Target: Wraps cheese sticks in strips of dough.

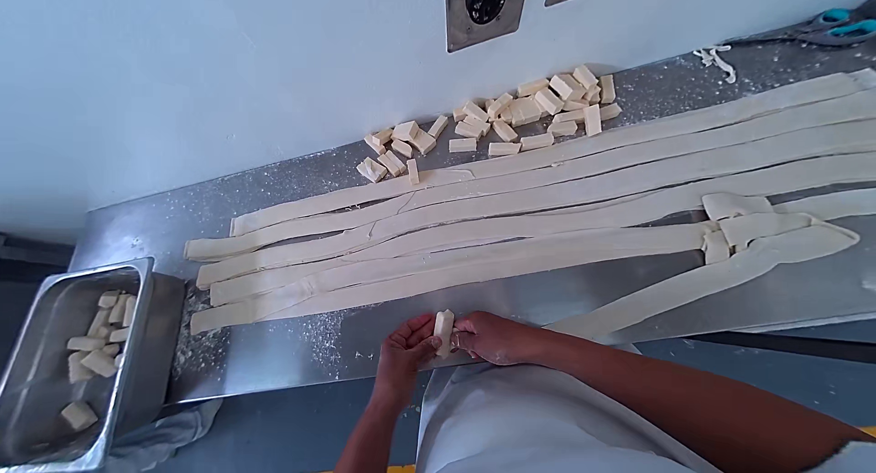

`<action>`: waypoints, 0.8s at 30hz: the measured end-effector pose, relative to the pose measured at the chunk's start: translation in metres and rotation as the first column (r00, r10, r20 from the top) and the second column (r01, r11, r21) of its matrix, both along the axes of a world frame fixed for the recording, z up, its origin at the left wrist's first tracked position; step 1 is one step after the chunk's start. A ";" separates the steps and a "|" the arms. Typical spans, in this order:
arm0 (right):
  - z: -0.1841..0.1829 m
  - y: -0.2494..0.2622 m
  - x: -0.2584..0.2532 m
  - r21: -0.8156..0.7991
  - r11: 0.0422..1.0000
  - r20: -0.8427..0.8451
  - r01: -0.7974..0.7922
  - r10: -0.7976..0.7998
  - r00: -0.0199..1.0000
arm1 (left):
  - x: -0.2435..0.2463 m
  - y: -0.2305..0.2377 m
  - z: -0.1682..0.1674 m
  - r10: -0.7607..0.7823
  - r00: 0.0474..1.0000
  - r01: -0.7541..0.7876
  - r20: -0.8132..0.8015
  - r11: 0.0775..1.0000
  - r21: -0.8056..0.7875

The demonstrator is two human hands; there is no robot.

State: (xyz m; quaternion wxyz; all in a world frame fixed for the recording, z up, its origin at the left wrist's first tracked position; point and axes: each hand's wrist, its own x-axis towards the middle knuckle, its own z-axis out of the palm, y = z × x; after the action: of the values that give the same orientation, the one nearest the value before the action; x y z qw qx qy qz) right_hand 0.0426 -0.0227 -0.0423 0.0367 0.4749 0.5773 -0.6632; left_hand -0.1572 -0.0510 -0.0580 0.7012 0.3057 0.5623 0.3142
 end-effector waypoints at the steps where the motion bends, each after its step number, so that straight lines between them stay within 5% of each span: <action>1: 0.009 0.003 0.000 0.047 0.997 0.008 -0.057 0.057 0.998 | -0.004 0.003 0.003 -0.008 0.995 0.015 0.099 0.997 -0.074; 6: 0.042 0.024 -0.003 0.244 0.925 0.194 -0.291 0.247 0.949 | 0.003 0.001 0.012 0.082 0.969 -0.063 0.234 0.994 -0.088; 11: 0.015 0.042 0.010 0.721 0.685 0.167 -0.107 -0.023 0.986 | 0.005 0.002 0.015 0.177 0.941 -0.162 0.287 0.984 -0.075; 15: 0.024 0.024 -0.015 0.639 0.758 -0.004 -0.131 0.173 0.985 | 0.005 -0.005 0.018 0.136 0.907 -0.115 0.398 0.991 -0.076; 20: 0.013 0.007 -0.025 0.742 0.670 -0.237 0.032 0.218 0.947 | 0.005 0.002 0.026 0.129 0.840 -0.096 0.526 0.991 -0.089; 24: 0.013 -0.009 -0.033 0.843 0.527 -0.275 0.112 0.241 0.931 | 0.025 0.007 0.046 0.350 0.898 -0.291 0.267 0.927 -0.236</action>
State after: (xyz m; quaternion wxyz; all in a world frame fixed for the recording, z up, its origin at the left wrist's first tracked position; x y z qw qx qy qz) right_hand 0.0095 -0.0316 -0.0293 -0.2792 0.2810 0.8395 -0.3719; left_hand -0.1319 -0.0437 -0.0118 0.7436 0.0880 0.5175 0.4140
